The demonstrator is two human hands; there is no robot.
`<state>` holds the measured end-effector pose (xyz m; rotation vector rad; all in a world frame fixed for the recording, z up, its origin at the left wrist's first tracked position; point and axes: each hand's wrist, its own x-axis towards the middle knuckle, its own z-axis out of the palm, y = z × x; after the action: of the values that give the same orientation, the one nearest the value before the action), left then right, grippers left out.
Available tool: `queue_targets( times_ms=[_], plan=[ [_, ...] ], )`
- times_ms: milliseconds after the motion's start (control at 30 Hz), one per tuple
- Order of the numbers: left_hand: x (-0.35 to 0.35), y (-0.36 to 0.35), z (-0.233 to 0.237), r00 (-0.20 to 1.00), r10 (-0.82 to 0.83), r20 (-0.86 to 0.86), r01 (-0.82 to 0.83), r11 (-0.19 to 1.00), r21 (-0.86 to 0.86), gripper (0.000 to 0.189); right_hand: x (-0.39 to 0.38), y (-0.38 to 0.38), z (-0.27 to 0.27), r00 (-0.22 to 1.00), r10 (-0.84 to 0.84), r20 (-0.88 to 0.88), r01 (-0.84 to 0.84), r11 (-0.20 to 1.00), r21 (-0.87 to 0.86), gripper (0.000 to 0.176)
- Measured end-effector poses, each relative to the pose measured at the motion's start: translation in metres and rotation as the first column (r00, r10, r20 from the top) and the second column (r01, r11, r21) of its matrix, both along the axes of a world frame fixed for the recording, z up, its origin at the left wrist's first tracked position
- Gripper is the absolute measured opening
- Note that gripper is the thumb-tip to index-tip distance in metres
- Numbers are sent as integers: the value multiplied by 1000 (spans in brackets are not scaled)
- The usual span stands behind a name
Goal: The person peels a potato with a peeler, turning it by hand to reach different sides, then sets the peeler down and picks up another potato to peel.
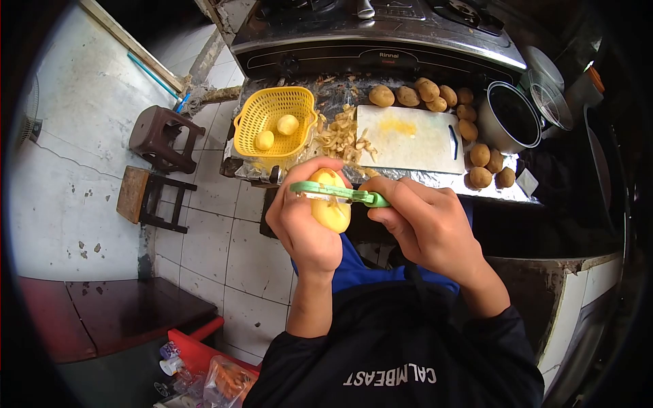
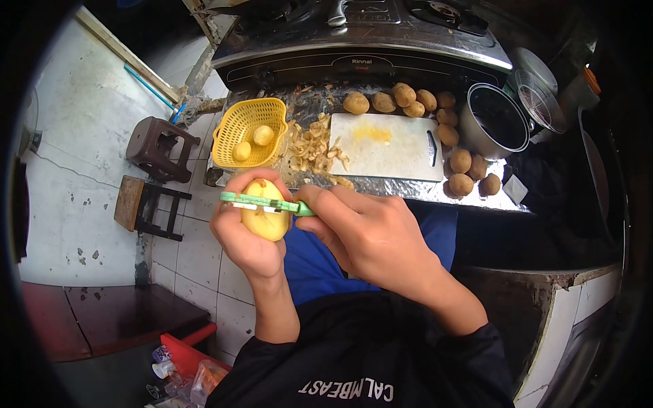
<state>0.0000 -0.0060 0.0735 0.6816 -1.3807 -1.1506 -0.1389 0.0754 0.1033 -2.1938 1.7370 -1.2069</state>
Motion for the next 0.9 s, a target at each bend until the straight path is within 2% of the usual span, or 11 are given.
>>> queue_targets(
  times_ms=[100, 133, 367, 467, 500, 567, 633, 700, 767, 833, 900],
  plan=[
    [-10, 11, -5, 996, 85, -23, -86, 995, -51, 51, -2, -7, -6, 997, -73, 30, 74, 997, -22, 22],
    [-7, 14, -2, 993, 25, -115, -4, 984, 179, 52, -4, -8, -7, 996, -31, 88, 33, 999, -26, 22],
    [-5, -8, -12, 979, -89, -184, 130, 966, 225, 49, -5, -20, -18, 982, -8, 189, 3, 1000, 26, 21],
    [4, -13, -21, 962, -227, -151, 239, 968, 71, 54, -10, -22, -18, 979, 17, 205, -31, 998, 62, 21],
    [3, -10, -18, 962, -231, -147, 243, 967, 72, 54, -11, -23, -17, 977, 38, 209, -60, 993, 100, 22],
    [-1, -3, -6, 988, -91, -127, 106, 987, 118, 61, -7, -21, -15, 966, 50, 255, -69, 996, 64, 23],
    [2, -7, -8, 988, -89, -126, 106, 985, 134, 67, -5, -19, -13, 954, 63, 294, -77, 996, 36, 23],
    [3, -14, -17, 959, -168, -230, 211, 961, 178, 69, -5, -19, -12, 955, 43, 294, -71, 994, 83, 24],
    [1, -16, -17, 980, -94, -174, 125, 976, 176, 70, -6, -18, -10, 936, 42, 348, -81, 992, 100, 23],
    [9, -25, -24, 783, -448, -432, 496, 868, -2, 64, -6, -19, -11, 914, 42, 404, -98, 988, 121, 23],
    [6, -23, -25, 848, -356, -393, 401, 916, 34, 64, -7, -24, -13, 866, 23, 500, -113, 982, 150, 23]
  ],
)
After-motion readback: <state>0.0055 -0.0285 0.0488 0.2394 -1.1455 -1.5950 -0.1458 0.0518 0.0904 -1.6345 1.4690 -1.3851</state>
